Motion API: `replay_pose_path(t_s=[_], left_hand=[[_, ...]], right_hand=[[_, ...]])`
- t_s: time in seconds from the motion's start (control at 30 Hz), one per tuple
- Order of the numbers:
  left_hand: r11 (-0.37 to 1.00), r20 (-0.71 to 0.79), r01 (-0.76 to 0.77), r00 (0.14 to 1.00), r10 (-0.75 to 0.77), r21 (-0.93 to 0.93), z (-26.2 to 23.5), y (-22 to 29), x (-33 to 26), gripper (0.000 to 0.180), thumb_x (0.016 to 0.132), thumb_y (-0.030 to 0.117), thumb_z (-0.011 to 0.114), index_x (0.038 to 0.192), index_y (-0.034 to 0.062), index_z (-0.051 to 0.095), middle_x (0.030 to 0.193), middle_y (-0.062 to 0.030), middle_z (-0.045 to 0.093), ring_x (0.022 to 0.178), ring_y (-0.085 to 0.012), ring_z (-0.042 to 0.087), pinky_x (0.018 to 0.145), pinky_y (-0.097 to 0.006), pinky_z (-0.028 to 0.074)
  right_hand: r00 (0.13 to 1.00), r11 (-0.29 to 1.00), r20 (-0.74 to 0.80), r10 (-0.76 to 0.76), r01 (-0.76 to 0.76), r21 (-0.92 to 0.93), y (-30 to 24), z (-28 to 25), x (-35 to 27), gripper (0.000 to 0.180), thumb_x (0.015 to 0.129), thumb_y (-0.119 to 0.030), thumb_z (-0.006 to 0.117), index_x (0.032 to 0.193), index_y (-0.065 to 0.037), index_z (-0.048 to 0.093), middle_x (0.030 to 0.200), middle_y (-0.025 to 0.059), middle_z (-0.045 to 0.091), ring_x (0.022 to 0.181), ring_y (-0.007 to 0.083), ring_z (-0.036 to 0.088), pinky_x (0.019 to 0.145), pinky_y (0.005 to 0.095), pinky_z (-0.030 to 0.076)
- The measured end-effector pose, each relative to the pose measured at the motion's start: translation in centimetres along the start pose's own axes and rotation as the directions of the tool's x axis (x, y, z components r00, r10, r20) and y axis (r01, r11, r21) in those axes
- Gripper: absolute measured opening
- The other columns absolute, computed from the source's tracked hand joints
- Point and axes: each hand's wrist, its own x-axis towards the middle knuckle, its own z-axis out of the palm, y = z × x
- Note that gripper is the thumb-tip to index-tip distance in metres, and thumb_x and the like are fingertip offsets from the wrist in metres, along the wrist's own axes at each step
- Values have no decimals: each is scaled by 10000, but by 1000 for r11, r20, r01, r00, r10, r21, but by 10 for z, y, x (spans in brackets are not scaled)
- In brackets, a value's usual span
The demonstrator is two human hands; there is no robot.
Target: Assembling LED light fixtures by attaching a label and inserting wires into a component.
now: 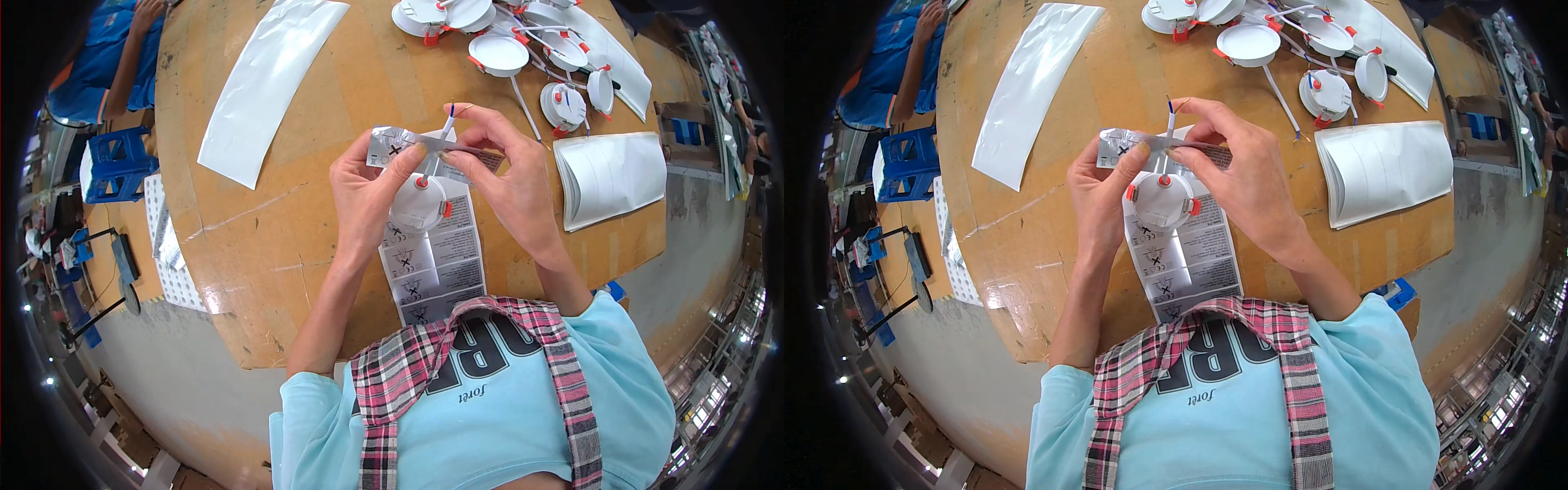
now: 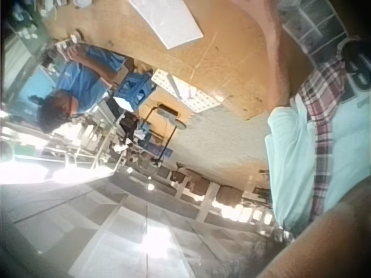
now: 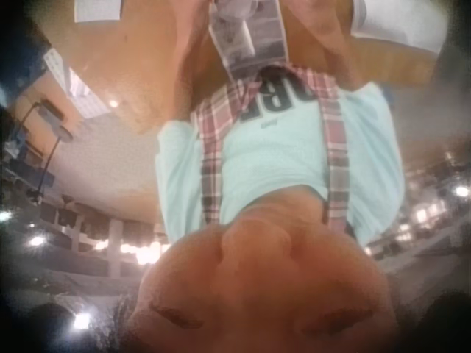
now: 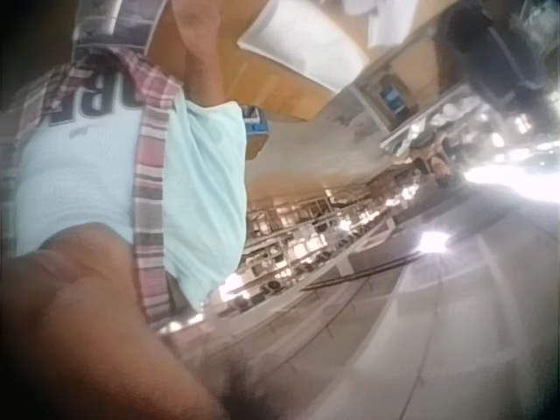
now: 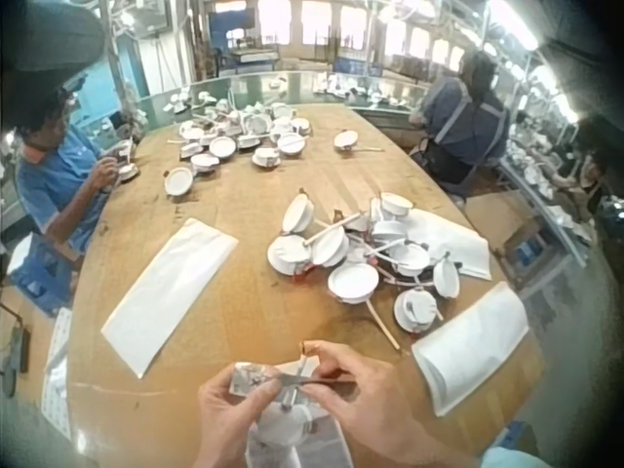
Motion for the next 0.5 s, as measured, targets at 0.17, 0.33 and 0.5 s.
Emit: replay_pose_path(t_s=[0.17, 0.33, 0.5], left_hand=[[995, -26, 75, 997, -77, -69, 0, -3, 4, 171, 831, 132, 730, 925, 5, 664, 790, -36, 675, 669, -73, 616, 588, -221, 494], [997, -33, 53, 998, -55, -59, 0, -8, 6, 162, 829, 132, 732, 910, 10, 663, 782, -36, 676, 660, -71, 614, 581, -216, 485], [997, -24, 67, 997, -68, -35, 0, -10, 6, 151, 830, 134, 732, 876, 13, 654, 779, -42, 679, 653, -70, 611, 573, -214, 479]], right_hand=[[1000, 998, -19, -21, 20, -55, 2, 0, 2, 351, 784, -38, 714, 1118, -15, 611, 774, 101, 662, 703, 169, 649, 653, 292, 521], [999, 999, -29, 24, -26, -43, 1, 1, 0, 346, 770, -37, 727, 1099, -9, 623, 778, 101, 663, 704, 165, 649, 635, 284, 521], [999, 997, -35, 37, -39, -62, 4, 1, -2, 315, 766, -34, 729, 1066, -2, 639, 783, 95, 662, 716, 153, 646, 617, 270, 522]])
